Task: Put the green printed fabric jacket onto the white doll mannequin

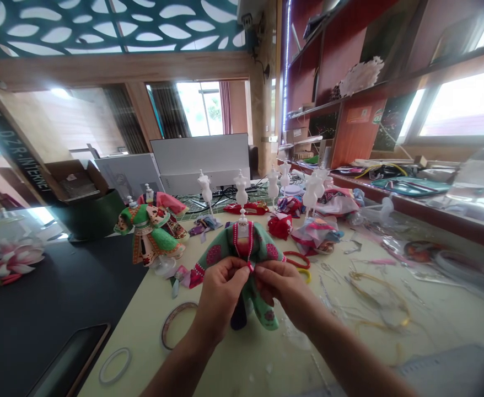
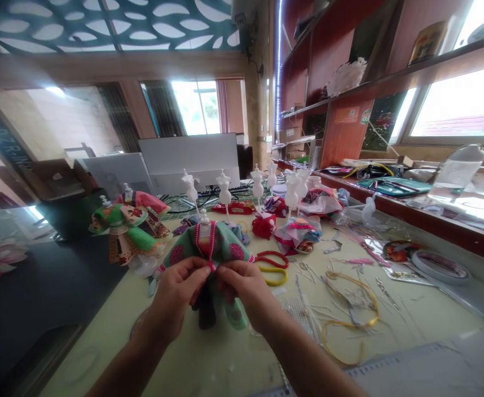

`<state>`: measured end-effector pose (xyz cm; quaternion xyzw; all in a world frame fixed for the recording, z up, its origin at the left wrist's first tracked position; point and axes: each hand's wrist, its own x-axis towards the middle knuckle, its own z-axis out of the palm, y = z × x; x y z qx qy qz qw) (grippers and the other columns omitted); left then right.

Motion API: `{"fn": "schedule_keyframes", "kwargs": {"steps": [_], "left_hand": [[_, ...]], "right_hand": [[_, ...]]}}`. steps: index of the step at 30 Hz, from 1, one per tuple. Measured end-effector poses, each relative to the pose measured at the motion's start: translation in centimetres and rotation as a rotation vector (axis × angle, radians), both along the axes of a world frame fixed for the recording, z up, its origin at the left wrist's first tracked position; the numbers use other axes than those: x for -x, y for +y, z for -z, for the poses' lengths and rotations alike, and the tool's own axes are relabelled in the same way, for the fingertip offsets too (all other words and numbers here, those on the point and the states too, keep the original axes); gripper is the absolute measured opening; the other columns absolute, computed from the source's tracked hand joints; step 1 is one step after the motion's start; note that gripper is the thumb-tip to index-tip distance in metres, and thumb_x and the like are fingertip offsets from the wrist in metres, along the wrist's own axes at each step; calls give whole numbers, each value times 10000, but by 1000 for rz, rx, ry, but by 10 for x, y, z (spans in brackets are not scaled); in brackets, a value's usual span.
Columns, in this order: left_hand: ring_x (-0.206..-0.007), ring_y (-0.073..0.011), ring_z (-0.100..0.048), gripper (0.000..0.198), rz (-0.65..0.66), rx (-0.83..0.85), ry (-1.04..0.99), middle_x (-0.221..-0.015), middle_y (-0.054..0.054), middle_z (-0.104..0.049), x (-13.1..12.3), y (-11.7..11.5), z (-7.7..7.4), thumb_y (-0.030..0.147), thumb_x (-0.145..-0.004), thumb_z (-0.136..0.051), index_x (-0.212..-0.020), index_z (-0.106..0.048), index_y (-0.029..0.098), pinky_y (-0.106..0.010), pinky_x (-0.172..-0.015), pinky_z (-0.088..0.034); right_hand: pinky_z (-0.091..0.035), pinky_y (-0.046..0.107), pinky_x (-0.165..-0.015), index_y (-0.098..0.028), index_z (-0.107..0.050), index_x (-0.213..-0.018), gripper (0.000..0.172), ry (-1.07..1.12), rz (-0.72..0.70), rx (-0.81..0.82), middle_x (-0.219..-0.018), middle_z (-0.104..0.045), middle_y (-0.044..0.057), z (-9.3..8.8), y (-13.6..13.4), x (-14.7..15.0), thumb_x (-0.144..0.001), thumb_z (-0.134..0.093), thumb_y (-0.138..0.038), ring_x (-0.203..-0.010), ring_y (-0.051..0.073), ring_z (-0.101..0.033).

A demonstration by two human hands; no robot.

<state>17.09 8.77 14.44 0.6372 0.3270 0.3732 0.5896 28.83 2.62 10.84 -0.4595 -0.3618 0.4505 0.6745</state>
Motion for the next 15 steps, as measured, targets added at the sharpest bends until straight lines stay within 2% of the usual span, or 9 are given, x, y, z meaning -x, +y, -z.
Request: {"fn": "schedule_keyframes", "kwargs": {"steps": [6, 9, 15], "left_hand": [[-393, -53, -323, 164, 3, -51, 39, -433, 66, -432, 0, 0, 2, 308, -668, -602, -661, -608, 143, -167, -355, -241], [-387, -57, -320, 162, 8, -62, 34, -435, 67, -431, 0, 1, 1, 309, -668, -603, -671, -611, 147, -174, -353, -243], [-389, -51, -299, 239, 12, -61, 65, -428, 80, -379, 11, 6, -2, 381, -683, -621, -632, -567, 154, -173, -368, -228]], "right_hand": [[-216, 203, -422, -148, -552, -602, 262, 293, -9, -32, -467, -445, -52, -6, 3, 7, -642, -742, -324, -431, 57, -352], [-216, 203, -436, -152, -564, -644, 263, 317, 27, -13, -473, -449, -58, -8, 5, 9, -596, -769, -310, -437, 59, -351], [-225, 213, -442, -162, -554, -646, 249, 265, 52, -29, -479, -466, -53, -5, 8, 11, -621, -746, -319, -446, 69, -367]]}}
